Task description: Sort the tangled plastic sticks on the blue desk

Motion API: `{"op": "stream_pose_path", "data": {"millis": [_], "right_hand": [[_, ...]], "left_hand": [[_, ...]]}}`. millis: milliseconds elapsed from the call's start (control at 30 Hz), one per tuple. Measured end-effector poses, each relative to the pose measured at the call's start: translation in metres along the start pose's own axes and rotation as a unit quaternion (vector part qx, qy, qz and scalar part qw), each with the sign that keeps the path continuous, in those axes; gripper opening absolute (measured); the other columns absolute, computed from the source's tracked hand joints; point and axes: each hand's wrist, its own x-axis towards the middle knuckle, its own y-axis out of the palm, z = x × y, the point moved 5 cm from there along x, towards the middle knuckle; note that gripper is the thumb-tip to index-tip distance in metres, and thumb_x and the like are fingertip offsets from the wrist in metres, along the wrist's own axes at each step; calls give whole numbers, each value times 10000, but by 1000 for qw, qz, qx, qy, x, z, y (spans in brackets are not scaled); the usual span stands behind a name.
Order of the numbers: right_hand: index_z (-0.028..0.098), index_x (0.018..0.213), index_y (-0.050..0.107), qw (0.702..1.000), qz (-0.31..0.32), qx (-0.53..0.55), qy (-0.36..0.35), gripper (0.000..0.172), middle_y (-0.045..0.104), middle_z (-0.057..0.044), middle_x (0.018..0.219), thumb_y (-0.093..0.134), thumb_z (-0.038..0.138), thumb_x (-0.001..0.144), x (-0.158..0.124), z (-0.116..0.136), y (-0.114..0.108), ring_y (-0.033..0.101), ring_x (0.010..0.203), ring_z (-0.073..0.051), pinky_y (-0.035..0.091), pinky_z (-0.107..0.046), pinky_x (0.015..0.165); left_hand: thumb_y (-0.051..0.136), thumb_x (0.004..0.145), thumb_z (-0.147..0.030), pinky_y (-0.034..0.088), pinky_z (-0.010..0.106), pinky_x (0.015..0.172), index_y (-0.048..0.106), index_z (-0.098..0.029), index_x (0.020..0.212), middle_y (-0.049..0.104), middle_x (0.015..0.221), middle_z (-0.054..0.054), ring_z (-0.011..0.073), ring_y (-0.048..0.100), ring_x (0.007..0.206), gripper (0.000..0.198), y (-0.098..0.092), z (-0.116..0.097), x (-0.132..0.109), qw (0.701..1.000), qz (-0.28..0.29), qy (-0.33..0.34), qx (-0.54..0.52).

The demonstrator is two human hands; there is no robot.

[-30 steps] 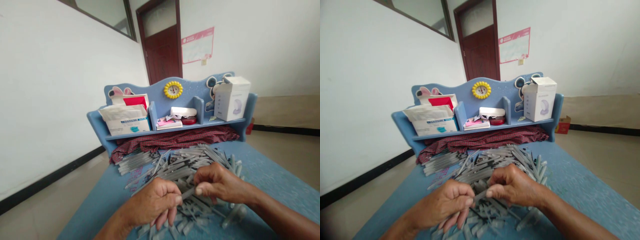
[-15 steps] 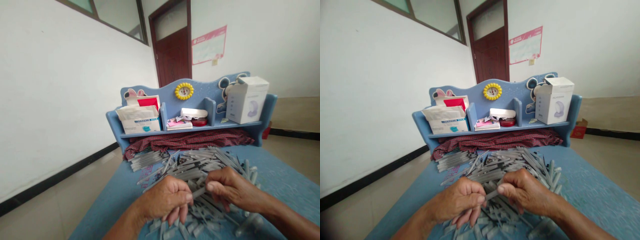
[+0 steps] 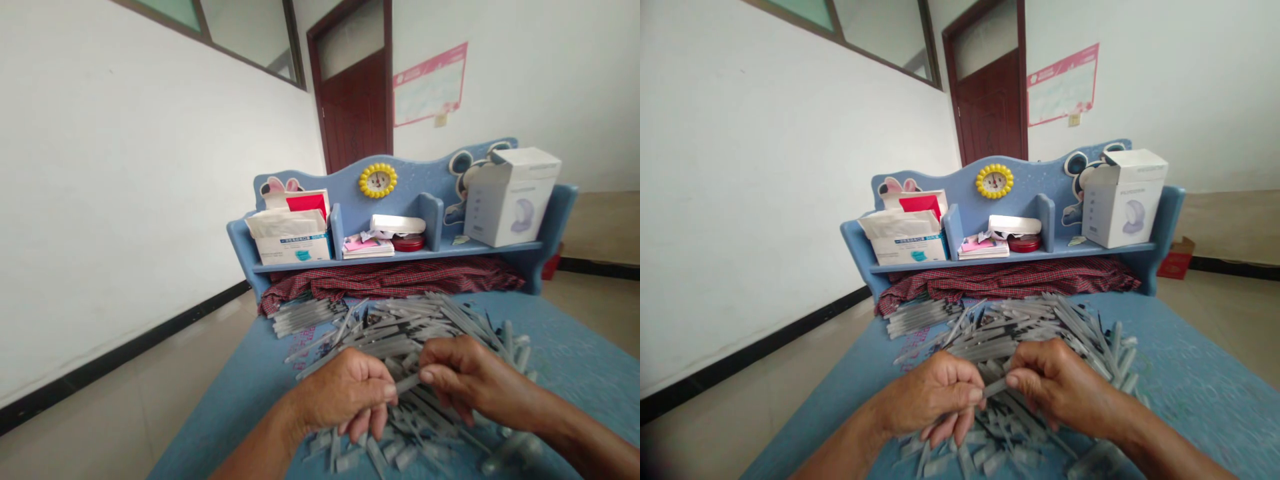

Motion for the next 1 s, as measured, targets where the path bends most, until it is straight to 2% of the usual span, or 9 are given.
{"op": "stream_pose_path", "data": {"millis": [100,233,300,433,600,667,800,900,1000], "right_hand": [[172,827,503,999,2,47,-2,363,487,46,554,585,514,734,0,1,0,441,389,-60,365,-158,357],[156,587,470,999,-22,-41,-13,427,466,29,457,463,518,814,1,0,-3,413,320,-51,254,-143,302],[159,599,470,1000,-8,-19,-9,402,480,32,454,489,503,806,1,-2,-2,421,316,-54,250,-143,302],[164,741,495,999,11,53,-1,329,502,46,501,552,487,771,2,-2,-1,458,358,-62,317,-146,339],[153,570,446,1000,-6,-20,-3,413,471,37,442,497,488,806,2,0,-3,401,299,-41,225,-133,288],[154,602,465,1000,6,-1,1,372,482,41,451,534,469,789,1,0,-3,404,302,-42,242,-133,293],[157,724,480,997,-6,77,11,296,549,35,525,614,421,735,0,3,-16,484,362,-62,342,-148,346],[157,755,469,995,-44,88,8,266,575,31,561,628,368,722,0,6,-32,518,380,-69,357,-150,361],[155,773,482,995,-52,84,14,197,594,29,578,615,291,719,0,4,-40,527,372,-68,347,-144,353]], "left_hand": [[473,809,-335,260,108,273,561,-123,796,590,541,-20,25,411,306,231,1,-3,0,1000,-2,2,-10],[477,812,-325,264,109,273,559,-121,796,587,532,-17,27,412,302,220,1,-5,0,1000,0,3,-15],[476,811,-320,263,109,271,560,-121,791,587,527,-16,29,415,300,217,2,-4,1,1000,4,4,-20],[473,813,-319,252,110,264,568,-116,787,591,526,-11,28,407,291,225,2,-3,1,999,8,9,-29],[484,811,-316,251,109,262,571,-119,784,592,523,-12,27,406,287,217,1,0,2,1000,0,5,-29],[485,810,-317,251,108,260,574,-118,782,594,520,-10,27,407,285,219,0,1,2,999,7,2,-36],[483,807,-334,253,111,254,584,-112,784,597,503,-2,34,414,278,245,-2,1,2,998,21,-7,-56],[499,798,-346,245,106,257,574,-115,789,599,499,-1,34,417,283,242,-5,-1,3,997,-8,-4,-71],[514,791,-368,243,105,258,557,-123,782,596,495,-3,36,421,287,249,-5,-3,6,996,-41,-3,-82]]}}
